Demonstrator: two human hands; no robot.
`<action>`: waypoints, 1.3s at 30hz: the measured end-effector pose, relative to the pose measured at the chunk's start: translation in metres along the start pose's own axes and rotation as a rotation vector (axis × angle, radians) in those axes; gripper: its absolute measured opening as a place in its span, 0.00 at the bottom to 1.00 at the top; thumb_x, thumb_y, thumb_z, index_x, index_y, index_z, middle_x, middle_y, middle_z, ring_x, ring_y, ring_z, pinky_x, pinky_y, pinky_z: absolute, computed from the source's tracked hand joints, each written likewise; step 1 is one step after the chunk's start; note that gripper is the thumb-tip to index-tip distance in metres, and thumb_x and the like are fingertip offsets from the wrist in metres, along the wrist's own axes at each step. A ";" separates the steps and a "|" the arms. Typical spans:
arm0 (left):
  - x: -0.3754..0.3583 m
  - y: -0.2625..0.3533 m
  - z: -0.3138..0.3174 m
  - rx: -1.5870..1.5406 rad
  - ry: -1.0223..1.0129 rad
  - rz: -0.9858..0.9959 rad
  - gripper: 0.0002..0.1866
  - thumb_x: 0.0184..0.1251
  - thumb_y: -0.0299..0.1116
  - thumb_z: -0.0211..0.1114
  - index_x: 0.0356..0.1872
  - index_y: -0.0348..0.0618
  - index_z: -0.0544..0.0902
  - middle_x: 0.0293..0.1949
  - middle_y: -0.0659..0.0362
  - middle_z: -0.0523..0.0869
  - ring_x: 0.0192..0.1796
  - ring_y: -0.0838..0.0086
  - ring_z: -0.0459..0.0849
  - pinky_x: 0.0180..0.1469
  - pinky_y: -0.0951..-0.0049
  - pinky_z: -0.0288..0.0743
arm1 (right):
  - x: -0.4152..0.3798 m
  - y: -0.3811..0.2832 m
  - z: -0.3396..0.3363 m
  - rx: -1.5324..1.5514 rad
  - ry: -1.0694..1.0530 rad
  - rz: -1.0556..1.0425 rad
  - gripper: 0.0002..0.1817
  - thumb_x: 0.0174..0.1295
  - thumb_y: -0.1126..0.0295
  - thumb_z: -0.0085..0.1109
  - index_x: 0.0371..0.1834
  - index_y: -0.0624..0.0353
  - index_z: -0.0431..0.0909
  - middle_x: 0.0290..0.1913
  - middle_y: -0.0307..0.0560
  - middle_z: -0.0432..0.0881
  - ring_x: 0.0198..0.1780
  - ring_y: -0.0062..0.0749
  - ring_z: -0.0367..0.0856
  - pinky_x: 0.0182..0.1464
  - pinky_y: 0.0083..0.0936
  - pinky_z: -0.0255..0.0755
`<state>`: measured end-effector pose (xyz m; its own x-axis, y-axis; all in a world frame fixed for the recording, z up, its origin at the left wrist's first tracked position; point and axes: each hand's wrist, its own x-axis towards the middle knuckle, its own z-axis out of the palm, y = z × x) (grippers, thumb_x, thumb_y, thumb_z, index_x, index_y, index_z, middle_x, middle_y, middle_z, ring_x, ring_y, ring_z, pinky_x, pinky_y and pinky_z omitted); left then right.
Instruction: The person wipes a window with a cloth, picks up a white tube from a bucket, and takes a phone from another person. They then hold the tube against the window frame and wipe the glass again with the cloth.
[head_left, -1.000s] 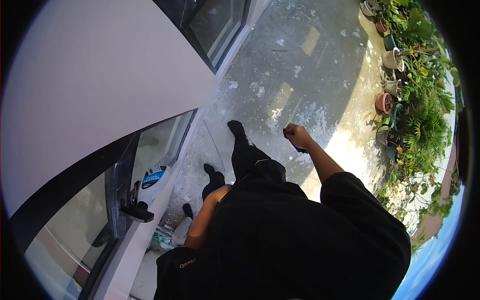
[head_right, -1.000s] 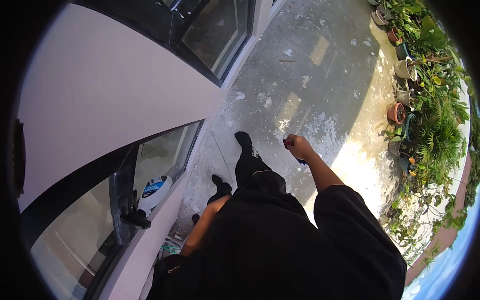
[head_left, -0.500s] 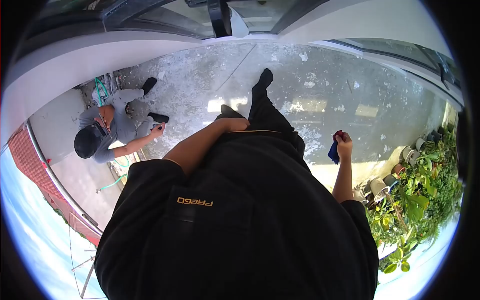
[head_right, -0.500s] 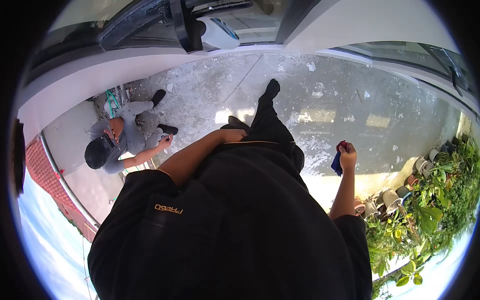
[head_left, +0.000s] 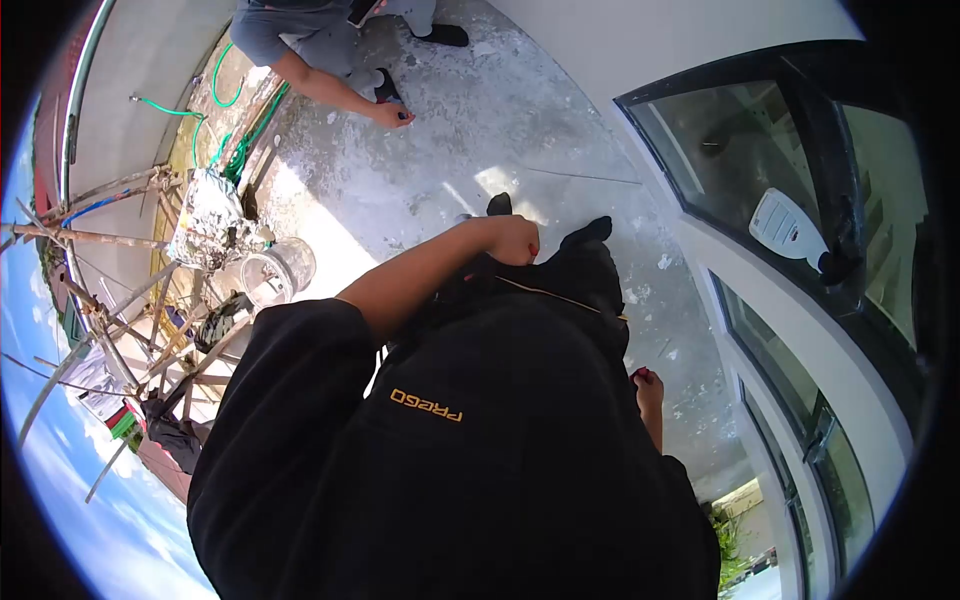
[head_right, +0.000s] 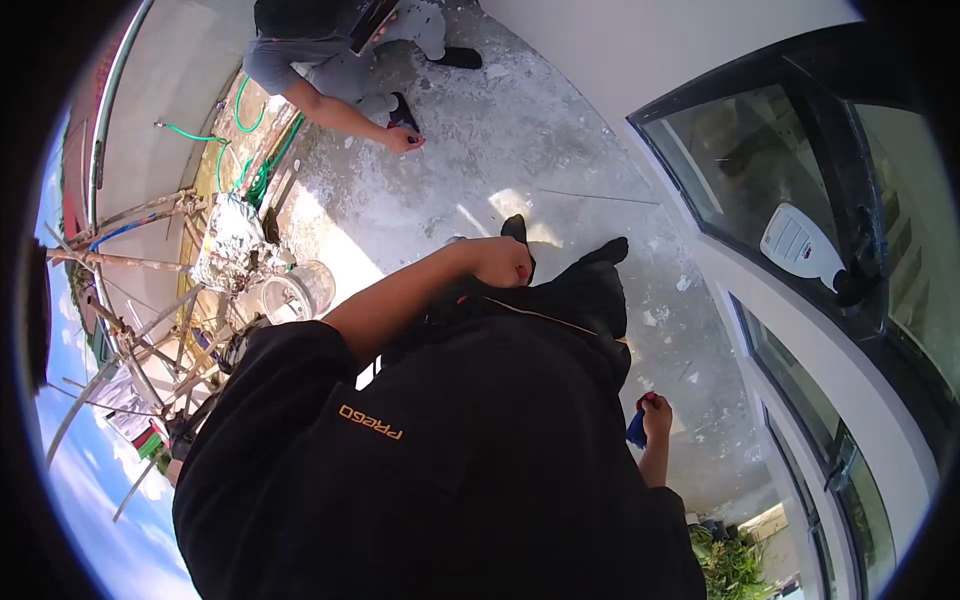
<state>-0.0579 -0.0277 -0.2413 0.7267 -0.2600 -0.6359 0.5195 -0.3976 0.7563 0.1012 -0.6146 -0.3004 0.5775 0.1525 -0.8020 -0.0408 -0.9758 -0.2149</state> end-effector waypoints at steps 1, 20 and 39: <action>-0.019 -0.019 -0.016 -0.092 0.098 -0.045 0.12 0.52 0.28 0.62 0.35 0.37 0.90 0.34 0.49 0.92 0.38 0.61 0.89 0.42 0.61 0.78 | 0.023 -0.014 -0.011 -0.020 -0.020 -0.028 0.12 0.60 0.69 0.68 0.44 0.63 0.84 0.40 0.53 0.89 0.44 0.49 0.88 0.52 0.40 0.78; -0.089 -0.096 0.466 -1.636 1.354 -1.097 0.12 0.63 0.31 0.64 0.42 0.33 0.86 0.33 0.49 0.88 0.42 0.61 0.91 0.43 0.60 0.82 | 0.253 -0.565 -0.080 -0.321 -0.384 -0.691 0.11 0.69 0.77 0.59 0.53 0.67 0.81 0.48 0.47 0.87 0.50 0.34 0.85 0.56 0.30 0.75; -0.013 -0.132 0.447 -1.722 1.655 -0.735 0.18 0.65 0.42 0.68 0.45 0.35 0.88 0.38 0.46 0.90 0.46 0.63 0.90 0.48 0.63 0.81 | 0.124 -0.789 0.137 -1.064 -0.382 -0.932 0.13 0.67 0.75 0.59 0.53 0.66 0.81 0.47 0.49 0.88 0.49 0.37 0.85 0.55 0.34 0.76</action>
<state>-0.3370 -0.3651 -0.4018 -0.4642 0.4109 -0.7846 -0.1310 0.8443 0.5197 0.0937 0.1954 -0.3066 -0.1963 0.6456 -0.7380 0.9242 -0.1297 -0.3593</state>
